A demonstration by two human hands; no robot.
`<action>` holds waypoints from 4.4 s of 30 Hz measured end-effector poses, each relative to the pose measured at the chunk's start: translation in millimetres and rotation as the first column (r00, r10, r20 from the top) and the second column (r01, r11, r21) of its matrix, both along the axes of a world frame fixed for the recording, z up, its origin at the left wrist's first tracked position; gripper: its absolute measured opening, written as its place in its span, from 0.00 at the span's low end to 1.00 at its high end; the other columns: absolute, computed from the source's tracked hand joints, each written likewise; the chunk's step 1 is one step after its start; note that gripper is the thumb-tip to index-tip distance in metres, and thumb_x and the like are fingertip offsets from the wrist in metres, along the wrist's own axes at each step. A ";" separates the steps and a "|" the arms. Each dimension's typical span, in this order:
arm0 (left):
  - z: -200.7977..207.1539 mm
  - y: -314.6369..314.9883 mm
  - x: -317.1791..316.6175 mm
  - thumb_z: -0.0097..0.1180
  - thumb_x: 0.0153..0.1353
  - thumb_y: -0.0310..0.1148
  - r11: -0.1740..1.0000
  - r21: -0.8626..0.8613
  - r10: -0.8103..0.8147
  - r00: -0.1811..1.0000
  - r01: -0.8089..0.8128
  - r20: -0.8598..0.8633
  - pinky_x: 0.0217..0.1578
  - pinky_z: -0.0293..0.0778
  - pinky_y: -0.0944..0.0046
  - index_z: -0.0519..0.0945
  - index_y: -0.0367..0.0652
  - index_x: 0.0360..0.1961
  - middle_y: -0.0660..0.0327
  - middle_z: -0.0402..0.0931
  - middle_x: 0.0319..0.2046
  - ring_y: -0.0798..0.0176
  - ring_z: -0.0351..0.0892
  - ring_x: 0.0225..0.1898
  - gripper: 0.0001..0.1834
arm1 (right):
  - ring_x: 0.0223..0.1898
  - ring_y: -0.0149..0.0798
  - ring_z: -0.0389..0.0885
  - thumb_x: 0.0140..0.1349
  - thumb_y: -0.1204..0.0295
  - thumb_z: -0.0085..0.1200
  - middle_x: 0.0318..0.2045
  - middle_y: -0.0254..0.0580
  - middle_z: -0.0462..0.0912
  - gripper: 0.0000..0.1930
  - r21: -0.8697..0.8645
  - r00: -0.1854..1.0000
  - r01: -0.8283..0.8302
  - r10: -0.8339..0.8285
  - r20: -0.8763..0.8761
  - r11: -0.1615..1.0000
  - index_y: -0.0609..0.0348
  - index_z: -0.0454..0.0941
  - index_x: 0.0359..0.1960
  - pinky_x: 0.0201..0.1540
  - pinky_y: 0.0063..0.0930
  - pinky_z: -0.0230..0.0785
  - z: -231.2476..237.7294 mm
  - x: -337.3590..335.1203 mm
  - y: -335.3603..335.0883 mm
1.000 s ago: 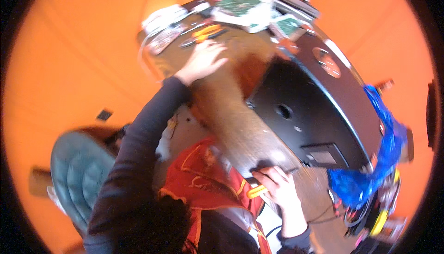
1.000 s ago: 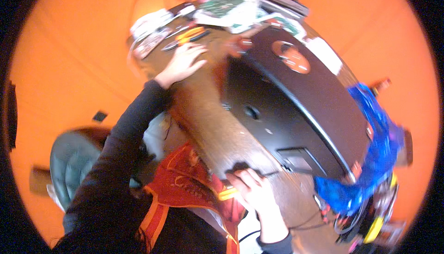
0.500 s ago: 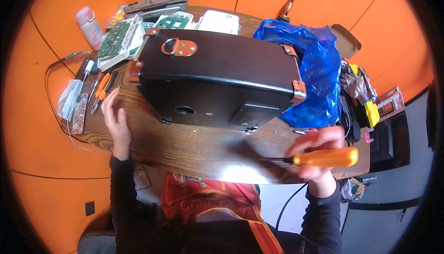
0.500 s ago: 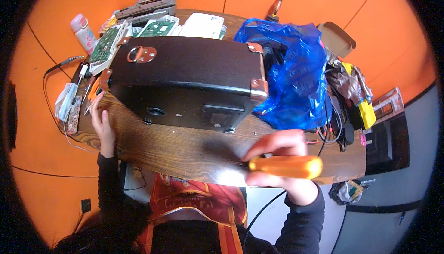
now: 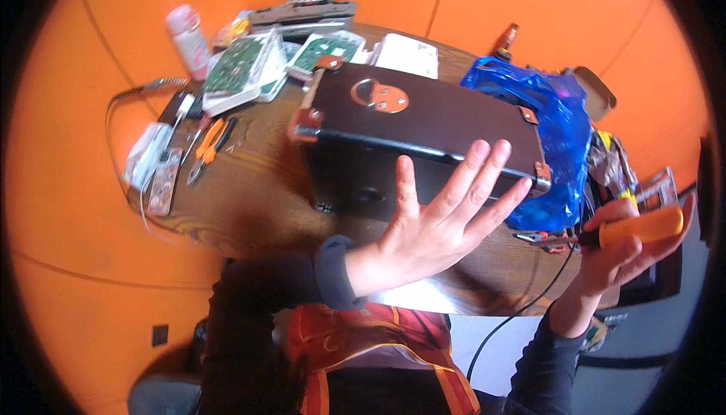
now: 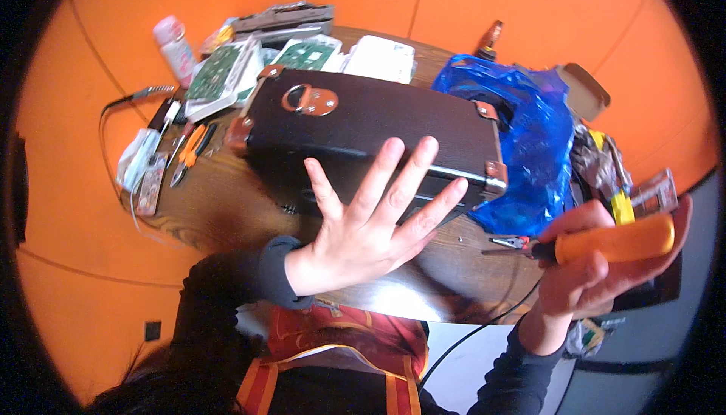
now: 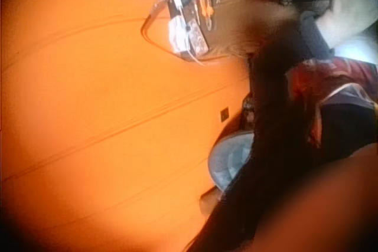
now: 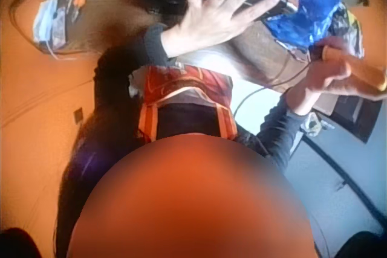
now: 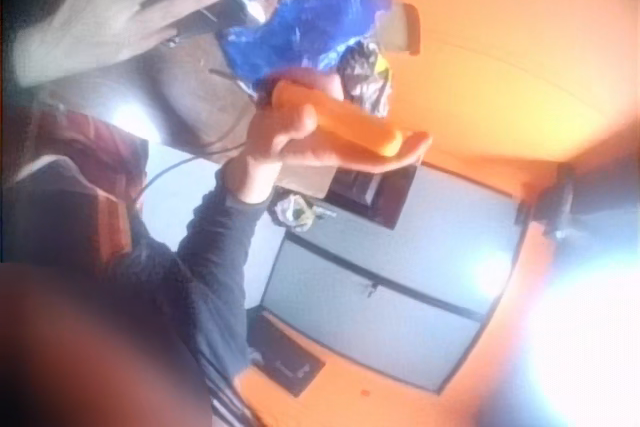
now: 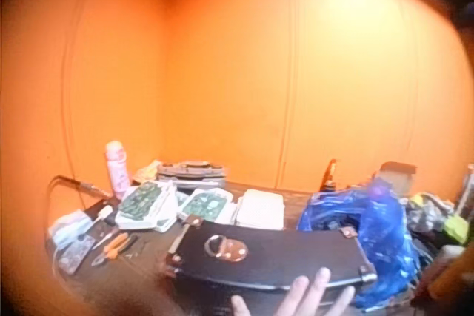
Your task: The person uses a screwdriver to remove screws from the back of a disassembled portable radio and then from a black rectangular device, placing removed screws on the table. The person handles the devices and tools directly without visible secondary actions.
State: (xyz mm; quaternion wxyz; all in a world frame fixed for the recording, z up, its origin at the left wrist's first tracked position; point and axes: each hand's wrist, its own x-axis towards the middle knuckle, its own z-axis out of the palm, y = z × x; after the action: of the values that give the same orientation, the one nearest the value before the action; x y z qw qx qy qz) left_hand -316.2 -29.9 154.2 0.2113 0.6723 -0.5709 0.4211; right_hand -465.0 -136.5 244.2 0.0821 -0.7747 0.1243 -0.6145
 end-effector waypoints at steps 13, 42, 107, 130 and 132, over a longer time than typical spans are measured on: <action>-9.2 -15.7 -1.9 0.44 0.59 0.47 0.995 -0.064 0.081 0.993 -0.076 0.084 0.50 0.47 0.19 0.64 0.67 0.59 0.53 0.66 0.52 0.51 0.61 0.58 0.25 | 0.15 0.30 0.75 0.67 0.67 0.40 0.18 0.41 0.75 0.20 -0.169 0.991 -0.129 0.134 0.023 0.977 0.54 0.52 0.58 0.17 0.16 0.68 30.8 27.2 -42.6; -9.1 -17.4 2.7 0.45 0.59 0.40 0.989 -0.080 0.138 0.980 -0.128 0.145 0.50 0.53 0.22 0.63 0.69 0.60 0.53 0.64 0.54 0.52 0.61 0.58 0.25 | 0.15 0.24 0.55 0.68 0.59 0.32 0.20 0.33 0.57 0.18 0.195 0.553 -0.830 0.817 0.165 0.523 0.52 0.66 0.53 0.14 0.18 0.50 49.0 54.6 -39.6; 98.9 -59.8 17.0 0.54 0.57 0.25 0.744 -0.093 -0.455 0.401 0.661 -0.795 0.42 0.75 0.68 0.78 0.29 0.39 0.55 0.81 0.33 0.66 0.81 0.38 0.10 | 0.36 0.30 0.76 0.57 0.78 0.55 0.34 0.40 0.76 0.29 0.295 0.682 -0.719 0.721 0.123 0.630 0.56 0.58 0.61 0.40 0.24 0.70 57.4 39.5 -47.9; 94.3 -59.0 18.1 0.56 0.56 0.26 0.747 -0.081 -0.384 0.329 0.660 -0.863 0.45 0.74 0.67 0.77 0.33 0.45 0.57 0.81 0.34 0.67 0.80 0.37 0.14 | 0.31 0.32 0.76 0.61 0.83 0.47 0.35 0.49 0.75 0.43 0.325 0.680 -0.730 0.685 0.261 0.601 0.44 0.29 0.68 0.36 0.24 0.72 19.9 40.2 -47.2; 96.4 -58.9 19.3 0.56 0.56 0.26 0.729 -0.073 -0.364 0.295 0.681 -0.884 0.45 0.74 0.67 0.77 0.34 0.45 0.57 0.81 0.35 0.67 0.80 0.38 0.15 | 0.30 0.33 0.77 0.60 0.84 0.46 0.35 0.49 0.75 0.45 0.323 0.706 -0.704 0.670 0.228 0.632 0.42 0.26 0.67 0.34 0.24 0.73 17.8 40.4 -47.1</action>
State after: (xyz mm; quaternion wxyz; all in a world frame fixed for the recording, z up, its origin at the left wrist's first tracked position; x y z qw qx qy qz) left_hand -296.9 -88.8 250.7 0.4795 0.5824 -0.6363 -0.1611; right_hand -424.6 -183.7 262.0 0.4659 -0.7039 -0.0654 -0.5321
